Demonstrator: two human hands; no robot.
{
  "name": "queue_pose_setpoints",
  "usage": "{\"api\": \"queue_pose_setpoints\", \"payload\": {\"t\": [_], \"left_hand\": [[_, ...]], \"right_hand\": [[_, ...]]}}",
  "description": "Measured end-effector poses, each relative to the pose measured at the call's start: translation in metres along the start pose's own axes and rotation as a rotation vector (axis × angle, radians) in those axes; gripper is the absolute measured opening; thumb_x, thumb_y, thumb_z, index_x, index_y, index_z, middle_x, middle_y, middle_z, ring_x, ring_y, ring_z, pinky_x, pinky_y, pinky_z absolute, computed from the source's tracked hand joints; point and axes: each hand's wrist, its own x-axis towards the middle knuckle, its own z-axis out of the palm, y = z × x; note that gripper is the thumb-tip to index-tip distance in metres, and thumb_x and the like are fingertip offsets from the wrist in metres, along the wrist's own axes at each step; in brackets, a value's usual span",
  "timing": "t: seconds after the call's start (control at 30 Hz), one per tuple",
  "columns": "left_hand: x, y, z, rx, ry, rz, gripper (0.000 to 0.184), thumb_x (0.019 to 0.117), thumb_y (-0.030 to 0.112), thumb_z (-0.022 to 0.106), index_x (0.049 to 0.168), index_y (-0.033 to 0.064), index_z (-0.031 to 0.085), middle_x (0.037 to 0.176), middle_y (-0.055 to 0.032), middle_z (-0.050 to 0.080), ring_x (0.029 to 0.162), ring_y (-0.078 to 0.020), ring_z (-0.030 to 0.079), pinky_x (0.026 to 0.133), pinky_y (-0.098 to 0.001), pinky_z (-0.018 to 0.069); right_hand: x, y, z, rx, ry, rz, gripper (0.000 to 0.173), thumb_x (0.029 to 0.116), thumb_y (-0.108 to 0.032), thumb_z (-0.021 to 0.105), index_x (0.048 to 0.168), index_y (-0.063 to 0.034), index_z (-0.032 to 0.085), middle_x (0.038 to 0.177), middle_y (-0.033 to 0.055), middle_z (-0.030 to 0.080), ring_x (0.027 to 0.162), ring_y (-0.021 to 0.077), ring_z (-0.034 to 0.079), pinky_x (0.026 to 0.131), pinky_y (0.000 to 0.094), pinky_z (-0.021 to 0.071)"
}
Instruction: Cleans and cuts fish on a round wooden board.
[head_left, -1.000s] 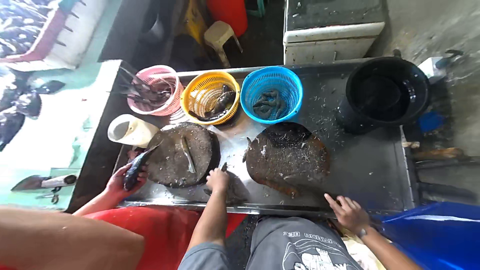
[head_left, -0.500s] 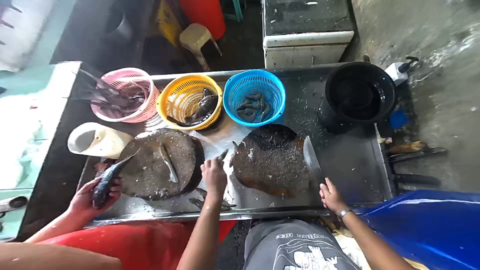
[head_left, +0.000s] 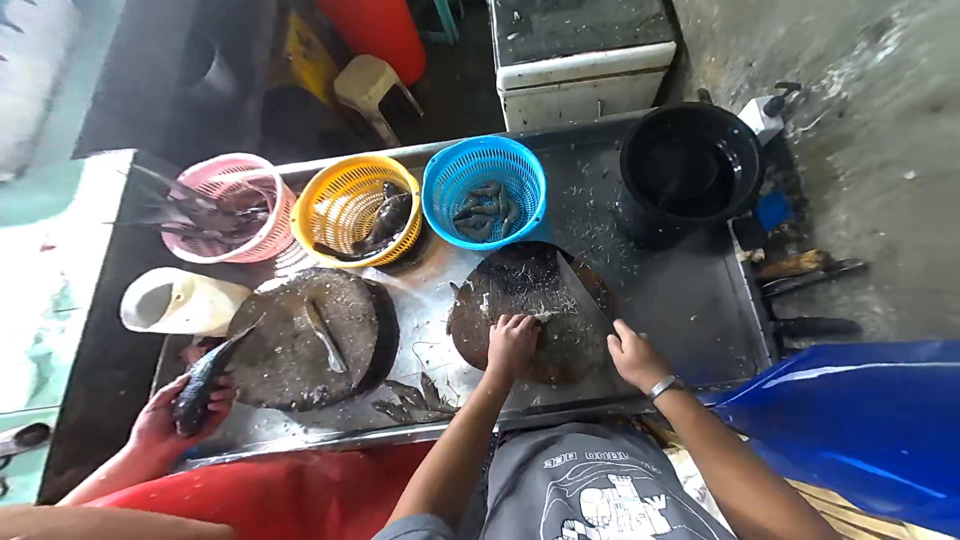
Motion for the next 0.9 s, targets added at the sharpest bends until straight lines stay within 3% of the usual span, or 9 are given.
{"api": "queue_pose_setpoints", "payload": {"t": [0.1,0.17,0.27,0.37,0.47,0.63,0.77,0.83,0.9], "left_hand": [[0.003,0.004,0.000,-0.019,-0.026,-0.023,0.029,0.1043,0.033,0.056,0.122,0.0189,0.074,0.125,-0.0045,0.072,0.121,-0.0299,0.063,0.095,-0.0539,0.0519],[0.003,0.005,0.000,-0.010,-0.053,-0.036,0.030,0.1046,0.034,0.055,0.124,0.0189,0.073,0.127,-0.0051,0.071,0.122,-0.0305,0.063,0.096,-0.0540,0.0518],[0.005,0.004,-0.003,0.033,-0.083,-0.036,0.031,0.1050,0.035,0.055,0.126,0.0211,0.072,0.130,-0.0043,0.069,0.124,-0.0305,0.061,0.095,-0.0541,0.0517],[0.007,-0.002,-0.003,0.058,-0.078,-0.006,0.028,0.1051,0.030,0.056,0.128,0.0277,0.072,0.133,-0.0022,0.065,0.124,-0.0300,0.057,0.094,-0.0551,0.0474],[0.003,-0.009,0.001,-0.018,-0.007,0.092,0.027,0.1028,0.014,0.057,0.121,0.0219,0.075,0.129,-0.0029,0.069,0.120,-0.0307,0.061,0.094,-0.0561,0.0489],[0.005,-0.008,0.003,-0.059,0.016,0.157,0.028,0.1013,0.008,0.056,0.118,0.0184,0.076,0.126,-0.0018,0.072,0.119,-0.0286,0.064,0.094,-0.0539,0.0505],[0.005,-0.009,0.004,-0.058,0.017,0.168,0.030,0.1013,0.007,0.056,0.118,0.0211,0.076,0.127,-0.0004,0.072,0.119,-0.0285,0.064,0.094,-0.0532,0.0506],[0.005,-0.010,0.006,-0.072,0.026,0.173,0.029,0.1010,0.006,0.056,0.117,0.0198,0.076,0.127,-0.0015,0.072,0.118,-0.0293,0.064,0.093,-0.0535,0.0507],[0.004,-0.010,0.006,-0.091,0.043,0.182,0.029,0.1006,0.006,0.057,0.117,0.0190,0.077,0.127,-0.0024,0.072,0.118,-0.0297,0.064,0.093,-0.0535,0.0506]], "right_hand": [[-0.005,-0.025,0.004,-0.005,0.153,-0.195,0.040,0.1098,-0.029,0.039,0.133,-0.0039,0.058,0.092,0.0165,0.071,0.090,0.0320,0.072,0.083,0.0499,0.0578],[0.004,-0.024,0.026,-0.019,0.179,-0.244,0.042,0.1090,-0.028,0.038,0.136,-0.0026,0.058,0.092,0.0164,0.072,0.089,0.0319,0.072,0.082,0.0494,0.0584],[0.022,-0.012,0.056,-0.130,-0.083,-0.082,0.046,0.1103,-0.025,0.033,0.151,-0.0070,0.044,0.112,0.0199,0.072,0.109,0.0351,0.071,0.095,0.0529,0.0563],[0.018,-0.004,0.053,-0.103,-0.125,-0.048,0.040,0.1104,-0.024,0.035,0.144,-0.0067,0.048,0.107,0.0204,0.072,0.105,0.0354,0.072,0.091,0.0528,0.0567],[0.004,0.003,0.042,-0.088,-0.128,-0.079,0.043,0.1099,-0.026,0.036,0.146,-0.0063,0.049,0.104,0.0200,0.072,0.101,0.0354,0.072,0.090,0.0527,0.0563],[0.012,0.003,0.036,-0.201,-0.245,-0.092,0.043,0.1100,-0.027,0.035,0.147,-0.0090,0.048,0.109,0.0201,0.071,0.106,0.0366,0.071,0.091,0.0556,0.0559],[0.019,-0.010,0.028,-0.160,-0.187,-0.123,0.041,0.1102,-0.026,0.036,0.143,-0.0076,0.051,0.105,0.0200,0.071,0.103,0.0358,0.071,0.090,0.0537,0.0564],[0.018,-0.016,0.028,-0.109,-0.059,-0.200,0.039,0.1092,-0.026,0.037,0.137,-0.0051,0.055,0.097,0.0186,0.072,0.095,0.0341,0.072,0.085,0.0513,0.0570],[0.017,-0.020,0.034,-0.072,0.047,-0.262,0.043,0.1086,-0.025,0.038,0.140,-0.0020,0.056,0.097,0.0186,0.073,0.094,0.0338,0.073,0.086,0.0506,0.0576]]}}
